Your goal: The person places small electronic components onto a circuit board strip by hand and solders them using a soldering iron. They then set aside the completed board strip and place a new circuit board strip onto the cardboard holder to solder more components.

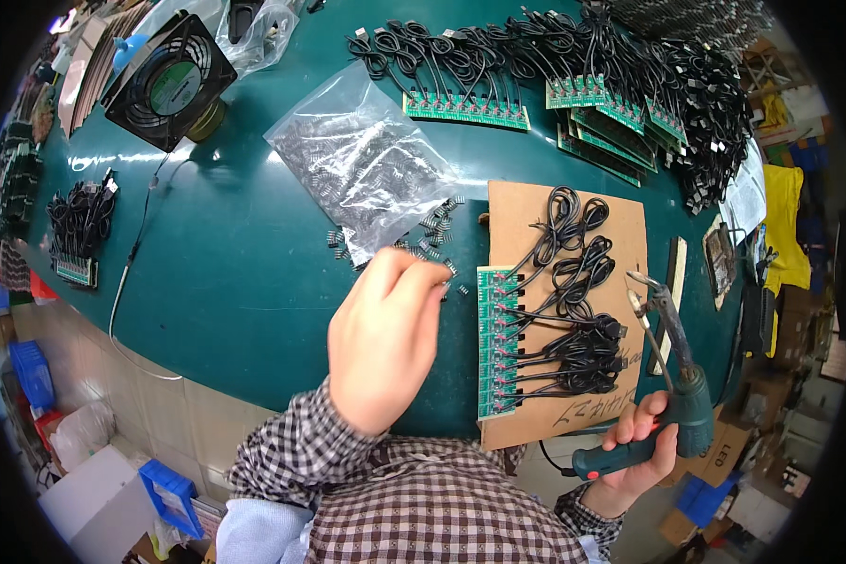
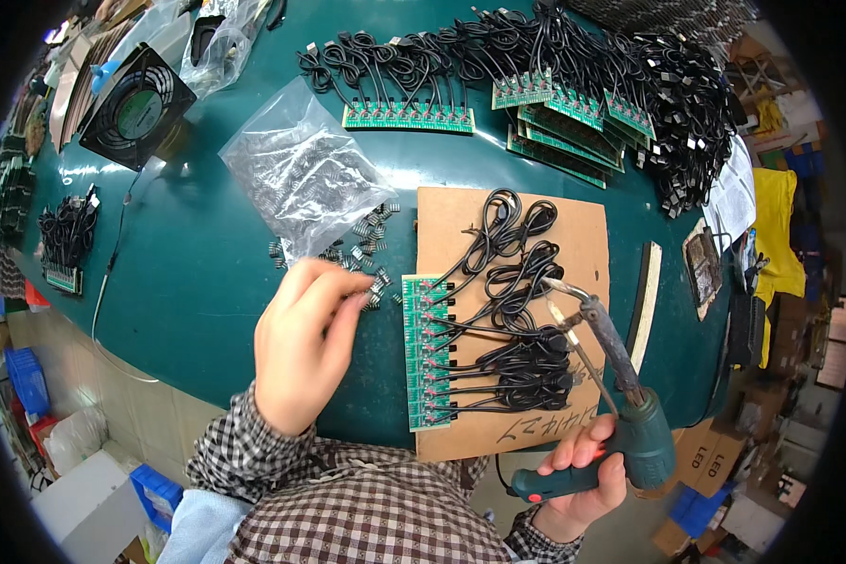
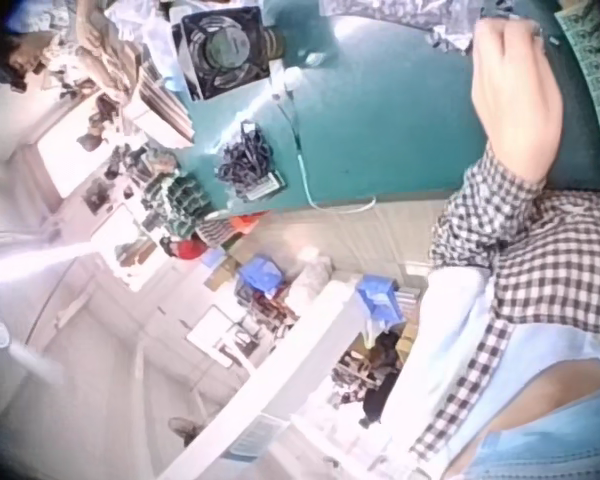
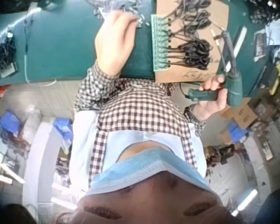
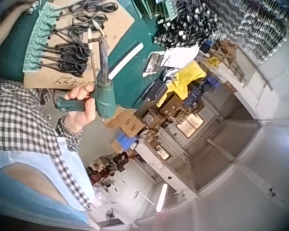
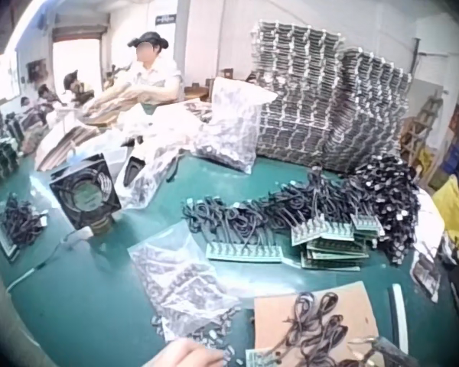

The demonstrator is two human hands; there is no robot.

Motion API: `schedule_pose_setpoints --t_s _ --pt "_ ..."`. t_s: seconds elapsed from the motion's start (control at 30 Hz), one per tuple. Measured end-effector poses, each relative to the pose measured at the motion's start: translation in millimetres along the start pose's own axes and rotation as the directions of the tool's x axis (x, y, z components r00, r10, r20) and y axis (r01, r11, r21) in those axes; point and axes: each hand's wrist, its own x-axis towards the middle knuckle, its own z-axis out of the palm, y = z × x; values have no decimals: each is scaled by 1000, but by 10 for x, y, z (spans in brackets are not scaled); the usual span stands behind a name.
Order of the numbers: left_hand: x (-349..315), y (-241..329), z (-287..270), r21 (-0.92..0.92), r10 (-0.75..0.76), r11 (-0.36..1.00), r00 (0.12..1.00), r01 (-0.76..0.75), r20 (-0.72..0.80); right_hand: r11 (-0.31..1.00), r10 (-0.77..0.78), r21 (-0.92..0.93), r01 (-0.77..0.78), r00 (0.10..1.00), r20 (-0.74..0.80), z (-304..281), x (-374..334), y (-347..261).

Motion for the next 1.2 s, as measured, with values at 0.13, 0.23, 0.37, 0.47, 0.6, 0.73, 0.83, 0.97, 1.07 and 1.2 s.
schedule_pose_setpoints --t_s 0.13,0.23,0.37,0.47,0.6,0.73,0.83,0.97,1.07,1.2 --pt "192 -33 172 184 66 980 996 -75 57 1000 17 7 -17 1000 4 64 98 39" --pt "200 -37 201 185 12 982 993 -33 114 1000 13 16 -13 1000 -21 86 110 69" --pt "198 -103 213 121 84 989 995 -89 46 999 41 -7 -41 999 -21 68 151 90" --pt "198 -107 200 53 54 997 998 -52 -28 999 50 -17 -51 998 -27 91 159 123" --pt "165 -81 94 -180 -108 979 992 94 -67 996 86 -32 -87 996 -17 131 137 139" --pt "49 290 -123 -754 -398 453 865 475 305 971 -18 -240 1 997 -69 442 185 191" --pt "-87 522 -231 -709 -380 83 680 700 627 684 -12 -726 72 996 88 770 367 254" --pt "-257 614 -65 -764 -333 5 722 645 607 626 22 -746 227 951 307 874 437 381" --pt "-310 610 2 -771 -284 59 751 634 596 616 -92 -731 294 948 304 775 400 429" --pt "-309 616 10 -773 -297 93 759 627 580 631 -26 -755 181 977 213 780 372 420"
